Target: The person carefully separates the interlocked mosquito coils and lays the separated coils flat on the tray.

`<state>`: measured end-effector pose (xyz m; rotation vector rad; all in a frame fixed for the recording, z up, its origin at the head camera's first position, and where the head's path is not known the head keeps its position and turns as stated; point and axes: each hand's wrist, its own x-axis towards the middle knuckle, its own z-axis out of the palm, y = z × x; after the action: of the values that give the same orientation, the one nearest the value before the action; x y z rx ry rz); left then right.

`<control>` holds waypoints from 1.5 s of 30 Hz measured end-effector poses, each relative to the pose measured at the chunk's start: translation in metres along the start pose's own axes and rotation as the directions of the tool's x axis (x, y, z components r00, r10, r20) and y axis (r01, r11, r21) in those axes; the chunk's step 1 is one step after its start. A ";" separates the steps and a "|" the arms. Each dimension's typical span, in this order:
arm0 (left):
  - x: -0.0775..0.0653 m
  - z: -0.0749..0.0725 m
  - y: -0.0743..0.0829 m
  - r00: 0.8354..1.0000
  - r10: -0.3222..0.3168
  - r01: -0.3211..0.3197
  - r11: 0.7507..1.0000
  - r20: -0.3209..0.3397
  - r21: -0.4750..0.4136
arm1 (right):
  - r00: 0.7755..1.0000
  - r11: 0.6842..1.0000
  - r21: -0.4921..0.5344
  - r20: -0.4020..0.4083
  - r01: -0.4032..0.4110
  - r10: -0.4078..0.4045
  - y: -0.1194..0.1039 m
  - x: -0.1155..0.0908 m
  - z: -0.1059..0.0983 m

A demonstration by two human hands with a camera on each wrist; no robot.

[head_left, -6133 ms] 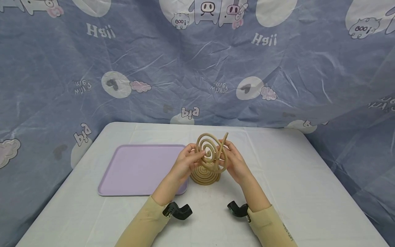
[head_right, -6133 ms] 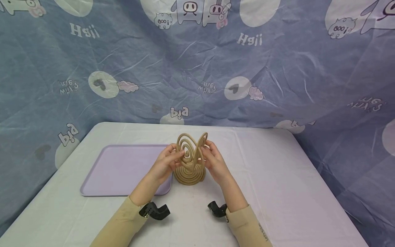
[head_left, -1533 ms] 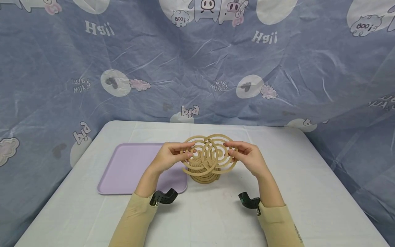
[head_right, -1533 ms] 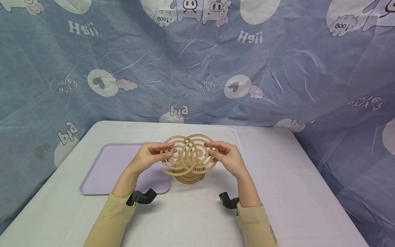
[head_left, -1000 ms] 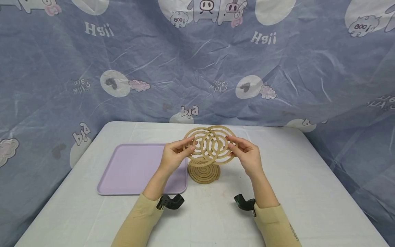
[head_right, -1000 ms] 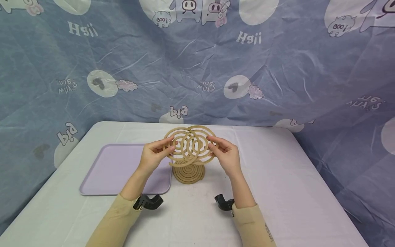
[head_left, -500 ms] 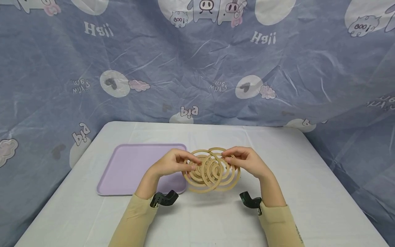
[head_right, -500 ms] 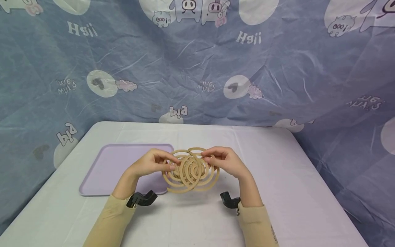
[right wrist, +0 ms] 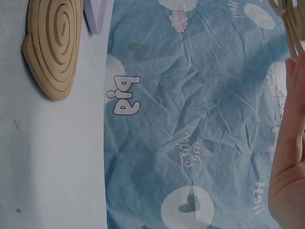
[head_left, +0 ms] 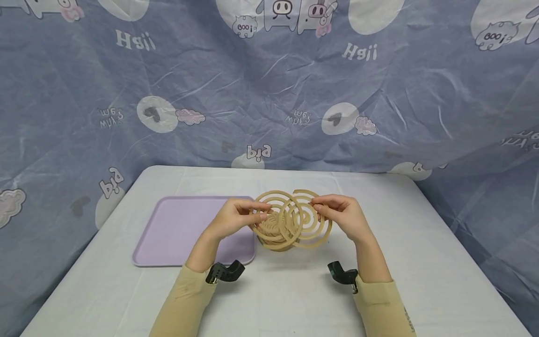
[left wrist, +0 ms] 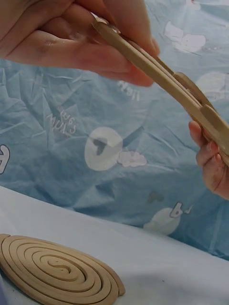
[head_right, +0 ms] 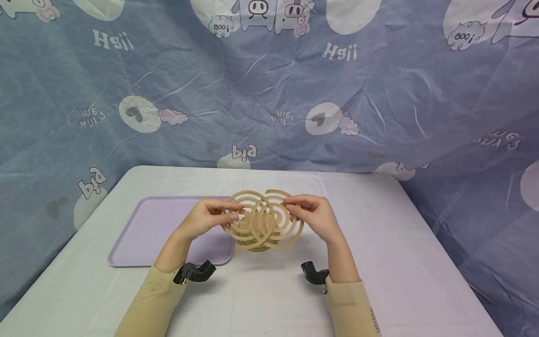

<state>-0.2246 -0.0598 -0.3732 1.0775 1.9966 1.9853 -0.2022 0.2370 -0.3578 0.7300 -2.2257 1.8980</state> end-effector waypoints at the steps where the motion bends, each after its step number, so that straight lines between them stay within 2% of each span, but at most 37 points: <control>1: 0.000 0.000 0.000 1.000 0.014 -0.014 1.000 -0.021 -0.019 | 1.000 1.000 0.014 -0.027 0.010 -0.010 0.000 0.000 0.000; 5: 0.001 -0.001 0.000 0.994 0.063 -0.068 0.996 -0.089 -0.054 | 0.994 0.997 0.062 -0.103 0.039 -0.033 0.000 0.001 0.000; 9: 0.002 0.000 -0.001 0.993 0.075 -0.080 0.996 -0.093 -0.048 | 0.994 0.997 0.074 -0.102 0.032 -0.025 -0.001 0.002 0.000; 11: 0.001 0.000 0.000 0.997 0.064 -0.066 0.997 -0.053 -0.051 | 0.998 0.997 0.070 -0.066 0.019 -0.014 -0.001 0.001 -0.002; 13: 0.000 0.001 0.002 0.999 0.045 -0.044 0.998 0.015 -0.049 | 1.000 0.998 0.059 -0.007 0.001 0.000 -0.001 0.000 -0.004; 17: -0.001 0.001 0.004 0.989 0.003 -0.006 1.000 0.145 0.019 | 0.988 0.999 0.032 0.154 -0.033 0.028 -0.002 -0.002 -0.008; 19: -0.001 0.000 0.004 0.986 -0.006 -0.004 0.998 0.168 0.055 | 0.976 0.999 0.023 0.217 -0.040 0.034 -0.002 -0.002 -0.009; 22: 0.000 0.001 0.002 0.990 0.000 -0.015 0.995 0.141 0.101 | 0.968 0.999 0.000 0.246 -0.043 0.042 -0.002 -0.002 -0.008; 25: 0.001 0.001 0.001 0.997 0.025 -0.033 0.994 0.077 0.103 | 0.978 0.999 -0.016 0.204 -0.038 0.040 -0.002 -0.002 -0.006; 29: 0.003 0.002 0.000 0.998 0.054 -0.053 0.998 -0.024 0.031 | 0.995 1.000 0.013 0.099 -0.002 0.001 -0.002 0.000 -0.002; 34: 0.004 0.004 0.001 0.986 0.087 -0.091 0.996 -0.140 -0.021 | 0.998 0.995 0.078 -0.041 0.055 -0.052 -0.003 0.002 0.002; 37: 0.005 0.004 0.001 0.977 0.081 -0.089 0.995 -0.196 -0.034 | 0.992 0.992 0.097 -0.109 0.076 -0.066 -0.003 0.003 0.004; 40: 0.004 0.001 0.002 0.979 0.066 -0.077 0.996 -0.192 -0.053 | 0.987 0.991 0.107 -0.148 0.075 -0.059 -0.004 0.002 0.004; 45: -0.001 -0.009 0.005 0.998 0.049 -0.053 0.996 -0.048 -0.077 | 0.993 0.990 0.129 -0.112 0.057 -0.043 -0.004 0.001 0.000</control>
<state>-0.2265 -0.0684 -0.3681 1.0856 1.9140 2.1131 -0.2014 0.2363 -0.3539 0.6764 -2.0150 2.0243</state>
